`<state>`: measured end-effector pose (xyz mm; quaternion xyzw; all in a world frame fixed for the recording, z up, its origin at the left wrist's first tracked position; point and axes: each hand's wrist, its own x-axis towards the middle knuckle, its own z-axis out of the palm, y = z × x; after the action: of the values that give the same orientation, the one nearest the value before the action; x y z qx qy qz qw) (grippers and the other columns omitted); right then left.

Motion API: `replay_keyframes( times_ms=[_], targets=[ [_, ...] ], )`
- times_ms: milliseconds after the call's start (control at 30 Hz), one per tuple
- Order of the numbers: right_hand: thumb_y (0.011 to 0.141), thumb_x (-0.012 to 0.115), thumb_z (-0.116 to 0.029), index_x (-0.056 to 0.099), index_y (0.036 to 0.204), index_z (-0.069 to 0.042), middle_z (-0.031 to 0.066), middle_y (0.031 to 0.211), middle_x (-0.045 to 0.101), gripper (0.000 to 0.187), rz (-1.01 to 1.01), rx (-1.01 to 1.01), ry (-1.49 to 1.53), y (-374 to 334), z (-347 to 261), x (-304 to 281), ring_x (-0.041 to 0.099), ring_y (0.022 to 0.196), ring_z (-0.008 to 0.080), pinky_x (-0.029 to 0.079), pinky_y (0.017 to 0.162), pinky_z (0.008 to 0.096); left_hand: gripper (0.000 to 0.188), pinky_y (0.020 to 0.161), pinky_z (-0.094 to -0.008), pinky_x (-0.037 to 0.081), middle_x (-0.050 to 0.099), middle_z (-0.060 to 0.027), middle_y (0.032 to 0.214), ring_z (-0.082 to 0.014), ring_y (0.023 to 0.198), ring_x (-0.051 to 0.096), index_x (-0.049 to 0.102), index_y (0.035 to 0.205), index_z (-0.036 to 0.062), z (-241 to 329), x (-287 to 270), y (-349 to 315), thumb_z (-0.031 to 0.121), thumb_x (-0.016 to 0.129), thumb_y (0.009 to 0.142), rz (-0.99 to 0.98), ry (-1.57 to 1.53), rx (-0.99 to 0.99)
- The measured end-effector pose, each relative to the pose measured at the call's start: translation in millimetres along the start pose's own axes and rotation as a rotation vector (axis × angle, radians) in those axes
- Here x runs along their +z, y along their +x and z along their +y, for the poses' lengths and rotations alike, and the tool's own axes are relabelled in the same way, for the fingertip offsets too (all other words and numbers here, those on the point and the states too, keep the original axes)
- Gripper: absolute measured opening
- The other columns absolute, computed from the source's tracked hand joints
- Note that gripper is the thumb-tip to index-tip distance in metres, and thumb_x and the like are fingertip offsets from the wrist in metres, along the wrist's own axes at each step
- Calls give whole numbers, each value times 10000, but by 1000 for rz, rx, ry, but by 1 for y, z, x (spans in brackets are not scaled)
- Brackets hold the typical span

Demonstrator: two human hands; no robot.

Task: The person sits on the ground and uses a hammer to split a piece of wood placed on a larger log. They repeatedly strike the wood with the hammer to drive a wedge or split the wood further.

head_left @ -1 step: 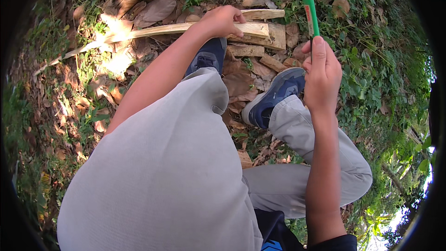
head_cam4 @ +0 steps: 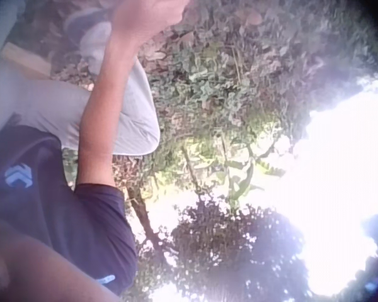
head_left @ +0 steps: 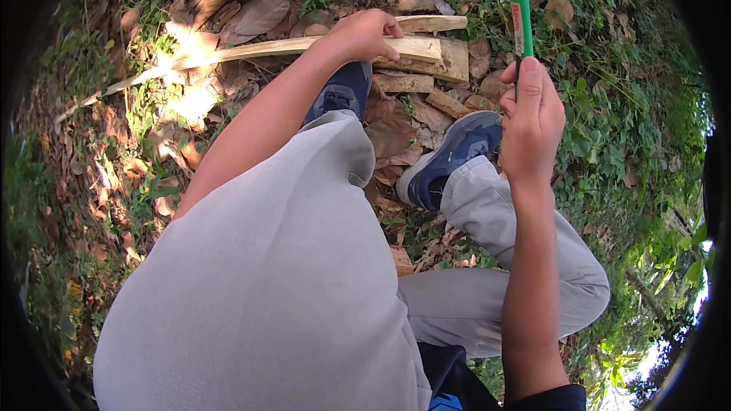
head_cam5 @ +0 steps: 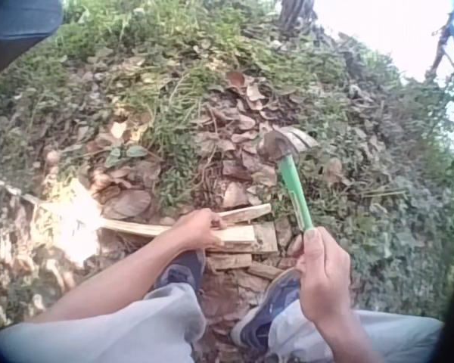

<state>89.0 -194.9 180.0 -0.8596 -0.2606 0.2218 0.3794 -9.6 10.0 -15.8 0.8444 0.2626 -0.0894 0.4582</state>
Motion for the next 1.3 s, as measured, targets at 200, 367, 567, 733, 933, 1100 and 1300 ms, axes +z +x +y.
replay_keyframes(
  times_ms=[200, 367, 567, 733, 933, 1100, 1300],
  targets=[
    [1125, 405, -403, 594, 880, -25, 58, 639, 521, 489, -75, 65, -238, -19, 90, 36, 485, 544, 162, 391, 549, 341, 493, 980, -400, 535, 737, -70, 1208, -271, 1144, 688, 772, 1157, 165, 4, 1, 5, 333, 916, 717, -18, 3, 15],
    [1116, 420, -426, 645, 842, -15, 90, 632, 556, 542, -174, 190, -387, -31, 86, 34, 550, 575, 192, 427, 572, 352, 484, 983, -396, 533, 735, -73, 1215, -270, 1145, 687, 770, 1158, 165, 1, -4, -2, 325, 913, 723, -20, 1, -16],
    [1120, 429, -403, 586, 861, 13, 101, 633, 512, 514, -41, 34, 183, -2, 4, 9, 449, 562, 129, 361, 531, 347, 468, 983, -398, 528, 733, -87, 1213, -272, 1154, 681, 772, 1151, 165, 1, -3, -2, 321, 909, 731, -6, -7, -18],
    [1121, 356, -451, 598, 879, 34, 195, 735, 610, 593, -157, 174, -342, -6, 61, 24, 585, 672, 333, 462, 670, 447, 459, 983, -408, 525, 734, -90, 1206, -286, 1157, 676, 773, 1141, 163, 9, -2, 0, 314, 909, 729, 17, 30, 21],
    [1112, 378, -474, 607, 828, 10, 174, 703, 604, 606, -158, 266, -278, 5, 20, 10, 582, 642, 281, 448, 636, 419, 463, 981, -414, 526, 735, -83, 1205, -284, 1152, 680, 769, 1137, 162, -1, -2, -2, 318, 914, 726, 11, -8, -7],
    [1112, 432, -495, 540, 848, -80, -83, 627, 380, 503, 11, 10, 108, 18, -10, 0, 367, 565, 15, 284, 498, 212, 458, 978, -408, 530, 735, -61, 1215, -273, 1149, 683, 764, 1132, 166, 7, -4, -3, 317, 916, 728, -9, 6, -43],
    [1121, 346, -444, 606, 847, 30, 223, 719, 626, 606, -185, 233, -343, -14, 77, 31, 618, 699, 387, 466, 687, 481, 485, 1015, -436, 514, 735, -105, 1232, -309, 1212, 662, 764, 1169, 162, 8, -4, -1, 317, 913, 734, -39, -32, -21]
  ],
)
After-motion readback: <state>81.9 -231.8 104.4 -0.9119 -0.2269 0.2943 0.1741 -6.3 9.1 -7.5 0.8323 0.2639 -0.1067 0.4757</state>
